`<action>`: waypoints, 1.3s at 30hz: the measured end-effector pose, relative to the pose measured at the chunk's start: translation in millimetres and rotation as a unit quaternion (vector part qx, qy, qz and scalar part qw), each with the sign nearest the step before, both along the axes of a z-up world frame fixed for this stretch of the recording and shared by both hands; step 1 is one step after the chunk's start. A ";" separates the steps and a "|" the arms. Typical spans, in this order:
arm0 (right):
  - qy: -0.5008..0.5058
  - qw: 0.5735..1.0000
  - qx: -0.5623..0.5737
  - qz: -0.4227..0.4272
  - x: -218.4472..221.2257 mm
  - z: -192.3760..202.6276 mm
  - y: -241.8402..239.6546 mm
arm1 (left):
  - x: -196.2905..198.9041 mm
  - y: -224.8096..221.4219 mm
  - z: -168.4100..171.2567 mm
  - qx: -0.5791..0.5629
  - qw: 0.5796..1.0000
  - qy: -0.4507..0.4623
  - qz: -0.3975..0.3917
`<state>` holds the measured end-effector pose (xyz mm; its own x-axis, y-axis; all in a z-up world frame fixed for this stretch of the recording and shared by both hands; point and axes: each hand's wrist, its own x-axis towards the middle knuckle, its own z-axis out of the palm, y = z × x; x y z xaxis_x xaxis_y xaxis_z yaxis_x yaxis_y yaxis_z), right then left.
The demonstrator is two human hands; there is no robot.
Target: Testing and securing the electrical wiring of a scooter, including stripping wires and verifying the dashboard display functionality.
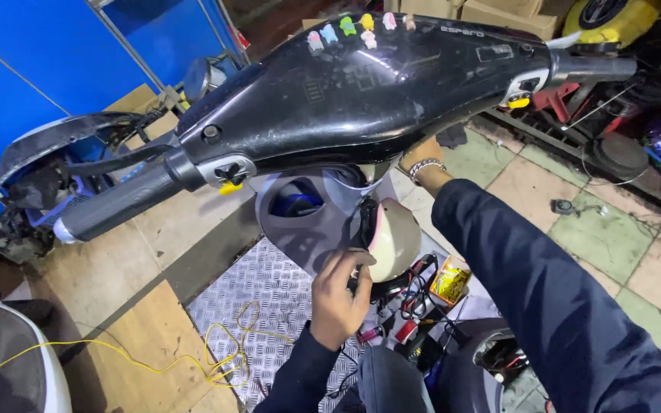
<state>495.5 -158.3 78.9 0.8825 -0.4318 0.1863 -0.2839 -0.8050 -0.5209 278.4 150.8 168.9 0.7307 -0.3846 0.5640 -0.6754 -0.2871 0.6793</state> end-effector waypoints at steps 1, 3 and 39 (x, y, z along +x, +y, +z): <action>0.002 1.000 -0.001 -0.001 -9.4 0.4 0.8 | 1.1 -0.4 2.2 -0.001 1.000 0.002 -0.001; 0.014 0.999 0.007 -0.029 -29.7 1.2 1.8 | 1.7 -2.2 7.3 -0.030 0.998 -0.057 -0.001; 0.084 0.926 -0.367 0.031 -163.0 221.7 -126.6 | 101.8 129.3 138.9 0.332 0.735 -0.372 0.460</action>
